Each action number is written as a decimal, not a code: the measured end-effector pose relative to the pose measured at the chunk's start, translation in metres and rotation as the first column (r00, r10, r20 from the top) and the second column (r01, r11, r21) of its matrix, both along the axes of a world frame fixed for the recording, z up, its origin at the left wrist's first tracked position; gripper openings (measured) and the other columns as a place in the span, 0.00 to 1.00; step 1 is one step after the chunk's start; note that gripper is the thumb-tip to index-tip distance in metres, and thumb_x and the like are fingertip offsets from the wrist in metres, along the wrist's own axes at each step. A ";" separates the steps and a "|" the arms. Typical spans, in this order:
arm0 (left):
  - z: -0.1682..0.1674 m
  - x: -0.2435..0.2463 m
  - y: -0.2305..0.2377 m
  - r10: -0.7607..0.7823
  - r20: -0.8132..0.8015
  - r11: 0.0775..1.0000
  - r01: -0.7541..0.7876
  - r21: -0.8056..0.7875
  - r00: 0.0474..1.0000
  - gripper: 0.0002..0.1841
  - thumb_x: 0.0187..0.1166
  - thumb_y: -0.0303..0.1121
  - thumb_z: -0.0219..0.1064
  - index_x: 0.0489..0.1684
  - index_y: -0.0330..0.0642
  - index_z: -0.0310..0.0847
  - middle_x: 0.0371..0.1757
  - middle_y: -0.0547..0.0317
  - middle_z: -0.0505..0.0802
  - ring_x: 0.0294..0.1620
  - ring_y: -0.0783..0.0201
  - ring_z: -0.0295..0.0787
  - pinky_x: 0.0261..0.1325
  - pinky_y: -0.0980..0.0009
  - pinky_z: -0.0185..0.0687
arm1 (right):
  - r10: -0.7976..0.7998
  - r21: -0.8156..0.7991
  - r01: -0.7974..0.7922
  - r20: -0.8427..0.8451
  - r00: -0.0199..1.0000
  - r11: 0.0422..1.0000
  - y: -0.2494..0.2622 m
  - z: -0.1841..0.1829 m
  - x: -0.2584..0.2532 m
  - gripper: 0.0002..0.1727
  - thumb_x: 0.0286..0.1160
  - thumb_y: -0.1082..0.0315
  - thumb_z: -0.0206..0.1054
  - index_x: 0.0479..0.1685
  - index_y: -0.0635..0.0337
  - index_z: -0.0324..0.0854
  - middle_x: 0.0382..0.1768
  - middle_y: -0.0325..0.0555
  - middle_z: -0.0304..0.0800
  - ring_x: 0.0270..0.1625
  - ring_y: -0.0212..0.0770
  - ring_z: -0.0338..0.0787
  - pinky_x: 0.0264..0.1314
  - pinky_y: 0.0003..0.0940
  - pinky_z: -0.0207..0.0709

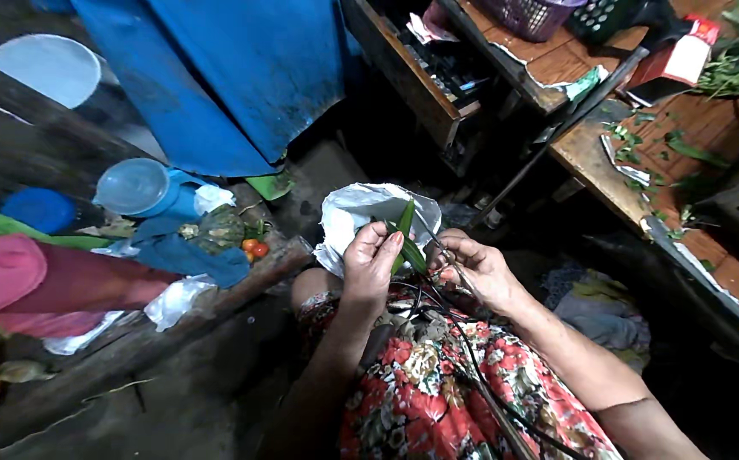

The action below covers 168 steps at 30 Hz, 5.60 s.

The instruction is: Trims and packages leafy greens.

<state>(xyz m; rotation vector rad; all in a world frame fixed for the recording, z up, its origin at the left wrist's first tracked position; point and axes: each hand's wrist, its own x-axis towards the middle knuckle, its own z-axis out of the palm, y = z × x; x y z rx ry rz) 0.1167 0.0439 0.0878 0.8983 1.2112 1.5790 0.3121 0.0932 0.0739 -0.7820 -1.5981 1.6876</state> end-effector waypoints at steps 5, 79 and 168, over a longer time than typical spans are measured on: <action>-0.001 -0.003 -0.002 -0.002 -0.086 1.000 0.001 -0.003 0.996 0.07 0.83 0.23 0.61 0.49 0.41 0.84 0.37 0.64 0.91 0.38 0.72 0.88 0.47 0.73 0.87 | 0.033 0.021 -0.034 0.049 0.998 0.999 0.000 0.003 -0.001 0.27 0.73 0.54 0.77 0.64 0.64 0.84 0.46 0.40 0.92 0.43 0.29 0.90 0.44 0.25 0.87; 0.011 -0.016 -0.010 -0.146 -0.340 0.976 0.079 -0.203 0.929 0.04 0.79 0.23 0.68 0.46 0.38 0.85 0.32 0.64 0.91 0.26 0.75 0.86 0.31 0.78 0.84 | -0.061 0.070 0.052 0.128 0.990 0.996 0.001 -0.006 -0.007 0.18 0.76 0.63 0.74 0.61 0.63 0.87 0.52 0.40 0.90 0.39 0.25 0.88 0.43 0.22 0.87; -0.002 -0.035 -0.010 -0.273 -0.248 0.938 0.199 -0.286 0.930 0.10 0.68 0.19 0.70 0.43 0.40 0.83 0.24 0.66 0.83 0.22 0.76 0.79 0.28 0.80 0.79 | 0.197 -0.115 -0.172 0.267 0.943 0.978 0.004 -0.002 -0.002 0.17 0.77 0.58 0.74 0.59 0.57 0.87 0.32 0.32 0.88 0.31 0.21 0.82 0.36 0.19 0.78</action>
